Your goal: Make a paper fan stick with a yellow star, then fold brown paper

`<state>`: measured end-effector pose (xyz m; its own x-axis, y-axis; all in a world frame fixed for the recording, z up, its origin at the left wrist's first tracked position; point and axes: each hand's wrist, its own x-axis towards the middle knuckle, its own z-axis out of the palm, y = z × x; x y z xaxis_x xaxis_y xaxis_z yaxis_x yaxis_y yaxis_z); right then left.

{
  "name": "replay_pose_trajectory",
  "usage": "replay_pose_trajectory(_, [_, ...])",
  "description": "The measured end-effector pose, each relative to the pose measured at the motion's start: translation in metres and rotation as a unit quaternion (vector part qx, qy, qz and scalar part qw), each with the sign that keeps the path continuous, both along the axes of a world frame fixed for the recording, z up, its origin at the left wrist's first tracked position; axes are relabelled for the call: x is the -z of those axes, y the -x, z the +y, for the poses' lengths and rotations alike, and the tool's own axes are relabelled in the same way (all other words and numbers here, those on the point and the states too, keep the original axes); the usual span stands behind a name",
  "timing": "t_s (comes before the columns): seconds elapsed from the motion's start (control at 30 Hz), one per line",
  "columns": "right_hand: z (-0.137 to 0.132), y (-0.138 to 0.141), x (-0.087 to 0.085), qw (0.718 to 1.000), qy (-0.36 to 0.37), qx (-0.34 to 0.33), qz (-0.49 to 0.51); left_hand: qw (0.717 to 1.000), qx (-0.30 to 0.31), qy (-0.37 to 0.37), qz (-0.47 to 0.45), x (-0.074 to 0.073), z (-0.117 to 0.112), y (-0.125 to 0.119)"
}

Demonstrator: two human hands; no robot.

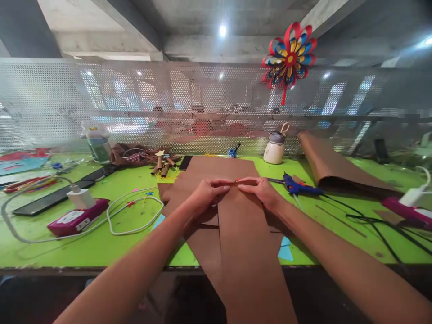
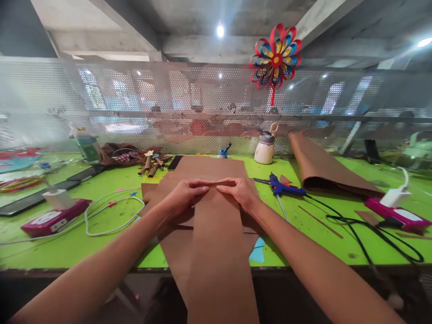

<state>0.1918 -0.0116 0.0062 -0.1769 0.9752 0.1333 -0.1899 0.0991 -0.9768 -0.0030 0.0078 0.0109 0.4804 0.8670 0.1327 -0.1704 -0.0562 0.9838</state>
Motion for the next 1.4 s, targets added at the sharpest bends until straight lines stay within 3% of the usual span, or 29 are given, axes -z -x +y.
replay_pose_trajectory(0.47, [0.000, -0.002, 0.002, 1.000, -0.017, 0.010, -0.019, 0.998, -0.021, -0.019, 0.048, 0.010, 0.004, -0.006])
replay_pose_trajectory(0.9, [0.009, -0.006, 0.009, 0.999, -0.035, -0.001, 0.010, 0.997, -0.057, -0.004, 0.048, 0.006, 0.001, -0.010])
replay_pose_trajectory(1.07, [0.009, -0.008, 0.006, 0.999, -0.038, -0.003, 0.013, 0.998, -0.045, -0.010, 0.031, 0.003, -0.003, -0.009])
replay_pose_trajectory(1.27, [0.010, -0.006, 0.009, 0.999, -0.031, -0.020, 0.010, 1.000, 0.012, 0.012, -0.023, 0.002, -0.003, -0.010])
replay_pose_trajectory(1.4, [0.007, 0.001, 0.012, 0.999, -0.018, -0.024, -0.010, 0.999, 0.001, 0.033, 0.008, 0.004, -0.001, -0.012])
